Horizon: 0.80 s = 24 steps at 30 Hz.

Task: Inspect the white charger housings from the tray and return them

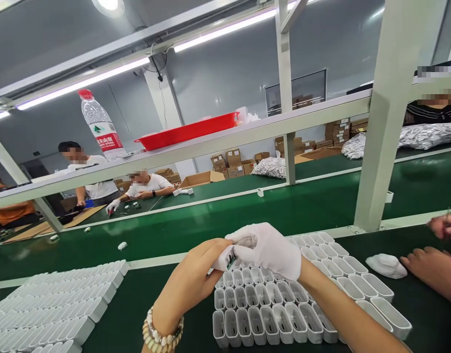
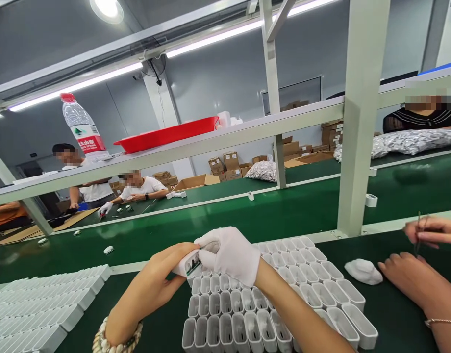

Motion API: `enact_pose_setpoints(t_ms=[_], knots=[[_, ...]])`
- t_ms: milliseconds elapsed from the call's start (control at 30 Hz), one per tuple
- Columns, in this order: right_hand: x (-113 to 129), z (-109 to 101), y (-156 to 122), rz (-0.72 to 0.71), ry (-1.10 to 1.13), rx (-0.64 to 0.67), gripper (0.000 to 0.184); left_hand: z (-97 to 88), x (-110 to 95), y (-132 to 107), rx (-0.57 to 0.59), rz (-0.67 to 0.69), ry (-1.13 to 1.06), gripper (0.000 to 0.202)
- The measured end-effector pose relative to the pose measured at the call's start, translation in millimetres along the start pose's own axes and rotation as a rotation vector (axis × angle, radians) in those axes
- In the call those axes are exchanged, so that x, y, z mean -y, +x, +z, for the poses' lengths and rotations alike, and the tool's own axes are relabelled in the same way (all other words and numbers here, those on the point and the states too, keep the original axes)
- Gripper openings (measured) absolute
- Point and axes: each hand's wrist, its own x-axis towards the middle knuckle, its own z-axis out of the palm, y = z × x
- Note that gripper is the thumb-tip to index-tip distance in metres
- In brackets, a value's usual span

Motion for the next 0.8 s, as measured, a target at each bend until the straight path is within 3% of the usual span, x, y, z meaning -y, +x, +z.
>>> enact_pose_setpoints(t_ms=[200,400,600,800], knots=[[3,3,-1,0.084,-0.148,-0.133,0.027,4.3,2,2,0.034,-0.007,-0.078,0.053],[21,-13,-11,0.162,-0.018,0.039,0.046,-3.9,10,4,0.037,-0.101,-0.289,0.026],[16,-7,-10,0.110,-0.109,0.062,0.029,-6.2,13,8,0.155,-0.143,-0.363,0.014],[14,11,-7,0.250,-0.316,-0.075,0.016,-5.1,15,12,0.292,-0.183,-0.348,0.021]])
